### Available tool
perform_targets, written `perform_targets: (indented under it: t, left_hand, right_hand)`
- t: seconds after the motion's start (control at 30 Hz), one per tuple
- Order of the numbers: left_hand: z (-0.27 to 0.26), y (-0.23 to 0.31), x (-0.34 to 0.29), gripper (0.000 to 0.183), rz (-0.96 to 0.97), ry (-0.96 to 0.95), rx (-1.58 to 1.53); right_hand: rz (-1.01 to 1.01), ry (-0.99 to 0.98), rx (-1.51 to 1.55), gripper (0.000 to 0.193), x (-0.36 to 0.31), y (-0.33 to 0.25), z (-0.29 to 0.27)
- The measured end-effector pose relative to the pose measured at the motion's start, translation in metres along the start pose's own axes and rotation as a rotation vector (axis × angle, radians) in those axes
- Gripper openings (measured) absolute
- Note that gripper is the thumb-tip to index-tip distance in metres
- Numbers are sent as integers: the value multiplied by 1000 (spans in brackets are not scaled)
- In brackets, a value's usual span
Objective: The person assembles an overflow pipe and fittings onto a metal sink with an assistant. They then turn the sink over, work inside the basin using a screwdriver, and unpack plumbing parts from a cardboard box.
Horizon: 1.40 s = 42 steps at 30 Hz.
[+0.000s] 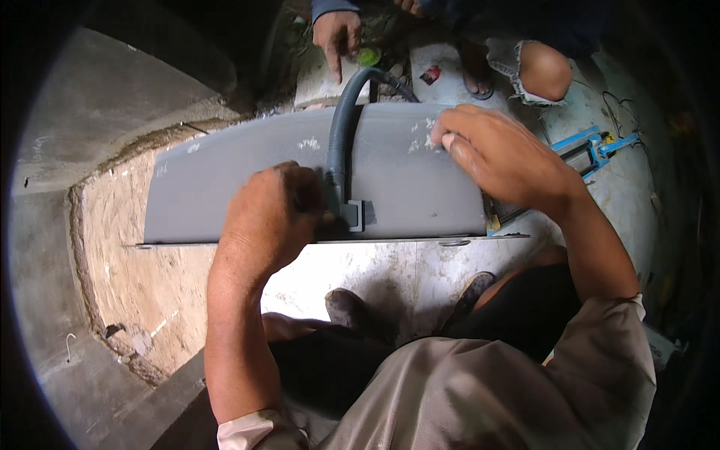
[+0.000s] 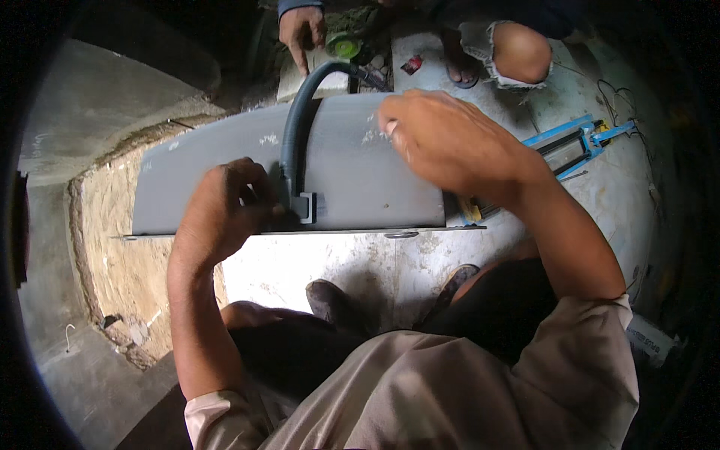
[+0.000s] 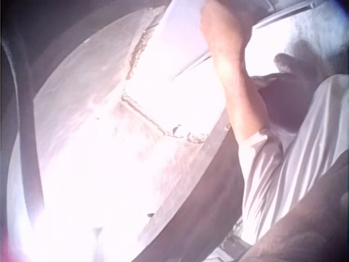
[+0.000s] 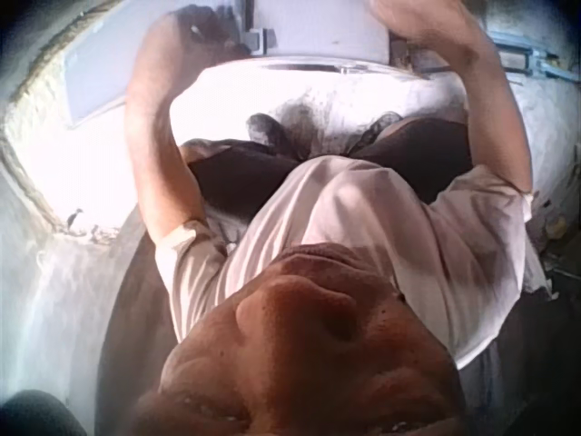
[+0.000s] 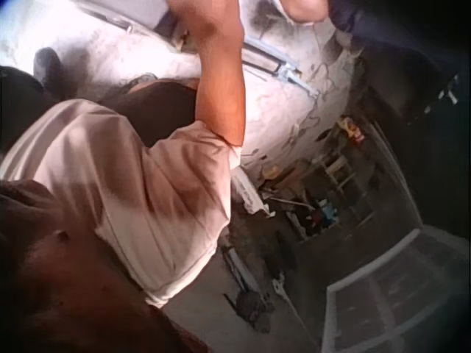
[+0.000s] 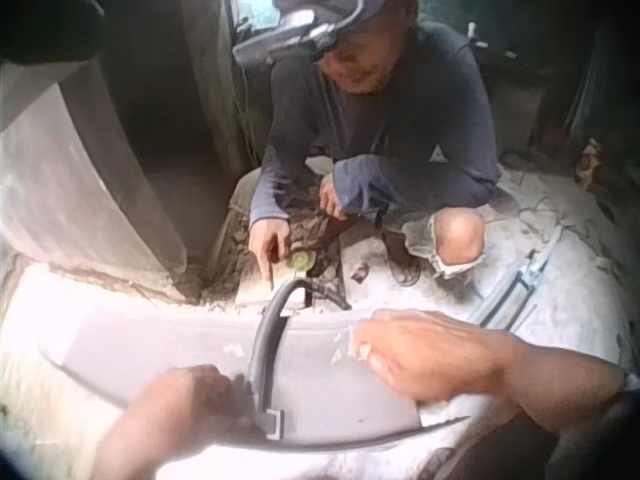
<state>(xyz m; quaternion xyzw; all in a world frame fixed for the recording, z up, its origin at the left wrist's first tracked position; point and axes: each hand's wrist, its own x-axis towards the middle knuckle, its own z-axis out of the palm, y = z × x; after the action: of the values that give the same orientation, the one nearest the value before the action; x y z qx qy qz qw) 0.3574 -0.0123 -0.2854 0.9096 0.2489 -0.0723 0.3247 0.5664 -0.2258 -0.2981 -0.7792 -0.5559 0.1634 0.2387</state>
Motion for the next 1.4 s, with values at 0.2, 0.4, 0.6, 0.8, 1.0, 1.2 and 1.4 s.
perform_targets:
  t: [0.2, 0.4, 0.6, 0.8, 1.0, 1.2, 1.4]
  left_hand:
    - [-3, -4, 1, 19, 31, -22, 29]
    - [-5, 6, 5, 23, -53, -63, -40]
    - [-13, 16, 2, 25, -136, -76, -109]
    - [6, -14, 15, 20, 91, 36, 58]
    - [-11, 10, 3, 25, 47, -118, 271]
    - [6, -35, 14, 19, 178, 44, 324]
    - [2, 1, 15, 16, 80, 2, 126]
  right_hand:
    - [221, 32, -117, 22, 60, 68, 5]
    - [31, -12, 120, 27, 111, 91, 20]
    - [69, 37, 153, 36, 47, 80, -2]
    - [424, 108, -8, 50, -108, 144, -41]
    - [1229, 1066, -187, 89, -267, 207, -175]
    - [1184, 1495, 378, 50, -384, 205, -275]
    - [974, 704, 439, 49, -272, 151, -216]
